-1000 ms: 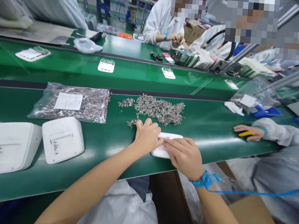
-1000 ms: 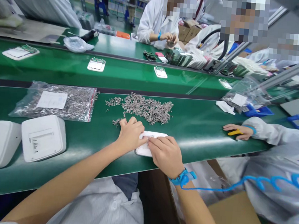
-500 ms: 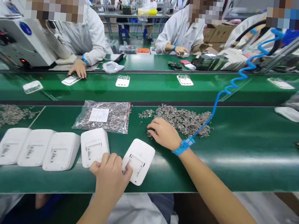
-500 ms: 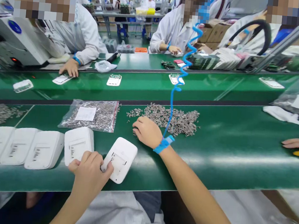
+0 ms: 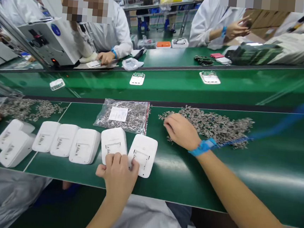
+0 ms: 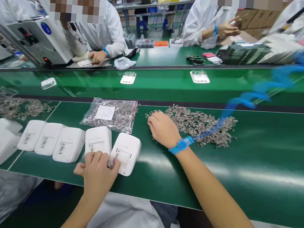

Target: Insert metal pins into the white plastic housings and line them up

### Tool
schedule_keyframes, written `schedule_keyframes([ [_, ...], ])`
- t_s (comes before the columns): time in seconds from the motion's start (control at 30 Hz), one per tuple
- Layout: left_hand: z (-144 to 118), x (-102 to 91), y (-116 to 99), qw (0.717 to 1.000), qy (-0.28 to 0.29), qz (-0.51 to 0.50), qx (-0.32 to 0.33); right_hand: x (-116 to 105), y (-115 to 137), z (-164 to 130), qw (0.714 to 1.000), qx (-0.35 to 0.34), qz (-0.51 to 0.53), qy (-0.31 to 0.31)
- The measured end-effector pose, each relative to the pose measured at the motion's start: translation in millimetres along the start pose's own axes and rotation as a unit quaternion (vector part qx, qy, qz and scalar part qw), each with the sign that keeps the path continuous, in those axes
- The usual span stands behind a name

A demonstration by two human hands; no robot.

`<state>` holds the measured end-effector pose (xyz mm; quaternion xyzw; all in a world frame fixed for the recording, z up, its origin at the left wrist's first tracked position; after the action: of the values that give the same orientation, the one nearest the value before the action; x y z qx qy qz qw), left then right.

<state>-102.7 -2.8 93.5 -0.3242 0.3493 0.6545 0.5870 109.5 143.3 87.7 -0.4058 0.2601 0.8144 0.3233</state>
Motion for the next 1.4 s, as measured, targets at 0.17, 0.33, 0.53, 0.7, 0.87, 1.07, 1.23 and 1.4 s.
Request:
schedule_keyframes([
  [0.17, -6, 3.2, 20, 0.999, 0.013, -0.006, -0.031, -14, -2, -25, 0.991, 0.036, 0.066, -0.114],
  [0.33, -8, -8.9, 34, 0.999, -0.036, -0.003, -0.04, -20, -7, -27, 0.973, 0.089, 0.108, -0.185],
  [0.53, 17, -18.2, -57, 0.946, -0.174, -0.245, 0.119, -41, -24, -26, 0.942, 0.167, 0.104, -0.27],
  [0.7, 42, 31.3, -134, 0.951, 0.01, -0.276, 0.139, -46, -44, -36, 0.928, 0.21, 0.086, -0.297],
  [0.87, 40, 58.4, -137, 0.954, 0.08, -0.259, 0.13, -41, -54, -41, 0.924, 0.241, 0.141, -0.261],
  [1.07, 37, 56.0, -131, 0.954, 0.088, -0.26, 0.12, -34, -49, -37, 0.98, 0.105, 0.166, -0.044],
  [1.23, 40, 60.6, -126, 0.93, 0.082, -0.357, 0.028, -22, -49, -41, 0.981, 0.049, 0.162, 0.1],
  [1.4, 44, 64.8, -118, 0.867, 0.066, -0.489, -0.071, -15, -47, -43, 0.967, 0.053, 0.139, 0.206],
])
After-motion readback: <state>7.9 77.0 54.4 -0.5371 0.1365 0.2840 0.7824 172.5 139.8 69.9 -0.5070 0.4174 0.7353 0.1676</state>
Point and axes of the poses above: each hand's wrist, its own z-axis towards the middle knuckle, its own x-axis out of the palm, y = z × x, the point moved 3 cm from there along z, towards the middle knuckle, and after that the axes turned 7 degrees about -y, right-handed, at the moved point
